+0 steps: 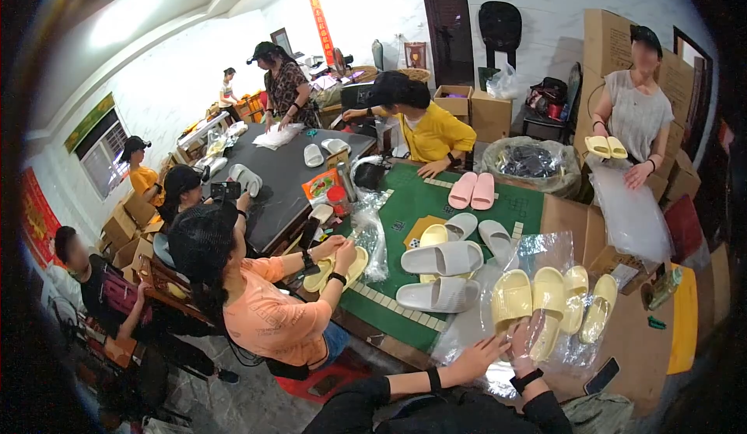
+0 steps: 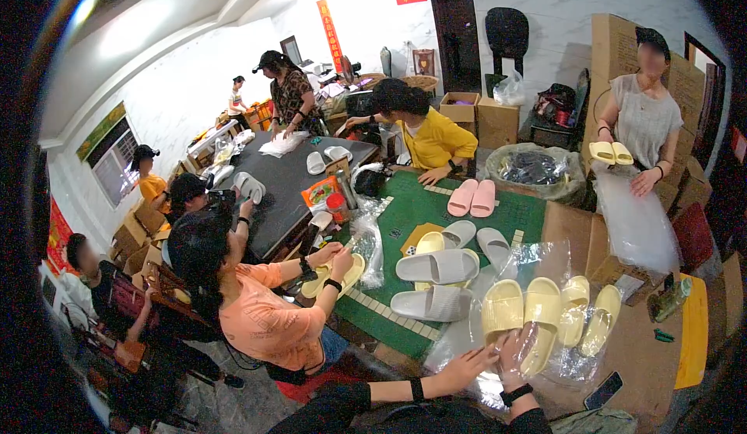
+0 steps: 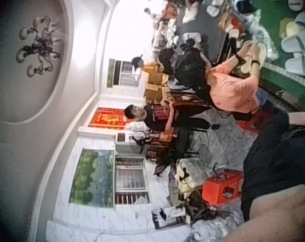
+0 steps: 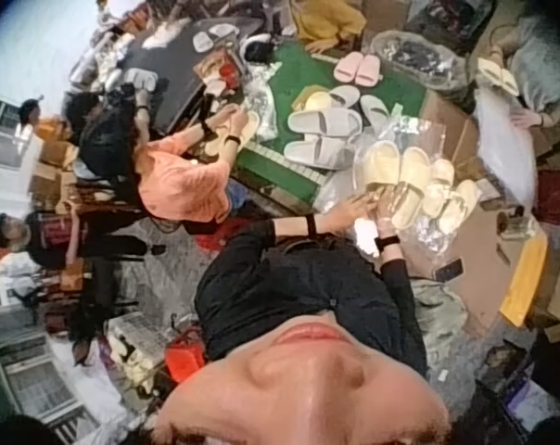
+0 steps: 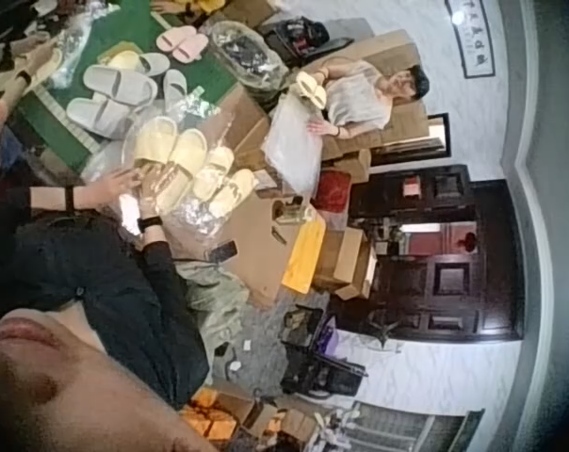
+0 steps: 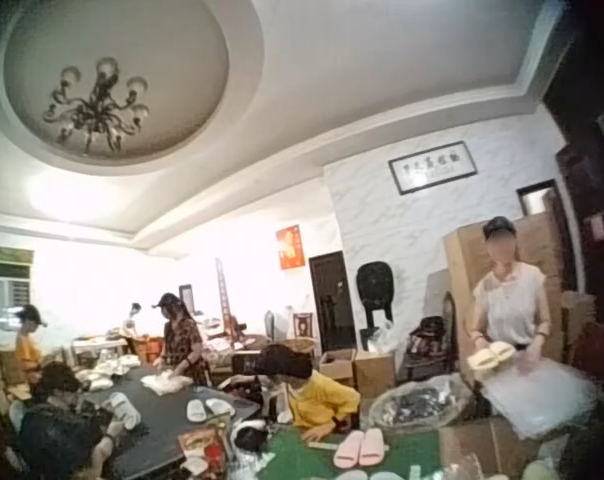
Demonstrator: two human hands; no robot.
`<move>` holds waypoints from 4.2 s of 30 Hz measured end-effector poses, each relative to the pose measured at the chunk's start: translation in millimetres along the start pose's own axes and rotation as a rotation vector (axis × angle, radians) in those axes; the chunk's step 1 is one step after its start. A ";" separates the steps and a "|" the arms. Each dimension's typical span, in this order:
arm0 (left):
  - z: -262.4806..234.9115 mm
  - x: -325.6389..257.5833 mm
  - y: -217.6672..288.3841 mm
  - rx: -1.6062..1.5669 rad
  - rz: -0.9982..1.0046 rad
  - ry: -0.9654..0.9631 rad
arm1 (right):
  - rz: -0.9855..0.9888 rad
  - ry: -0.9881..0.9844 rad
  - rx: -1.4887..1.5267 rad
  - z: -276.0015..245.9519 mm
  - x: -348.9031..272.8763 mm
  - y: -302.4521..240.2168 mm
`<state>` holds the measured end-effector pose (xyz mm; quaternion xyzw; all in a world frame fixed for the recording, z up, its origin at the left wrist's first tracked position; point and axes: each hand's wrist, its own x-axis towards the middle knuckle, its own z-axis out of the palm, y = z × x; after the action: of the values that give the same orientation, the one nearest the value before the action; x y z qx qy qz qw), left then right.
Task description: The recorder is inspecting yellow slippers, pairing them, and placing them into clear plastic bags at a workstation with several other workers.
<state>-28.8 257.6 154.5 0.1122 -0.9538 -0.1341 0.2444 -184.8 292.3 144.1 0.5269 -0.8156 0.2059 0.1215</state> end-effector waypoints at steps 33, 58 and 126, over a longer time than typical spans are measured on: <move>-68.7 40.0 -14.2 -1.065 -0.531 -0.092 | 0.029 -0.220 0.336 -96.3 -37.2 32.9; -85.3 62.7 -73.1 -0.888 -0.404 0.180 | 0.668 -0.005 1.023 -124.6 -10.2 41.9; -108.7 58.6 -69.5 -1.466 -0.833 0.107 | 0.429 -0.381 1.668 -164.0 -15.0 71.9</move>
<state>-14.6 154.1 250.2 0.2739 -0.4933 -0.7927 0.2308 -247.1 406.4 268.2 0.3049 -0.4874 0.6611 -0.4821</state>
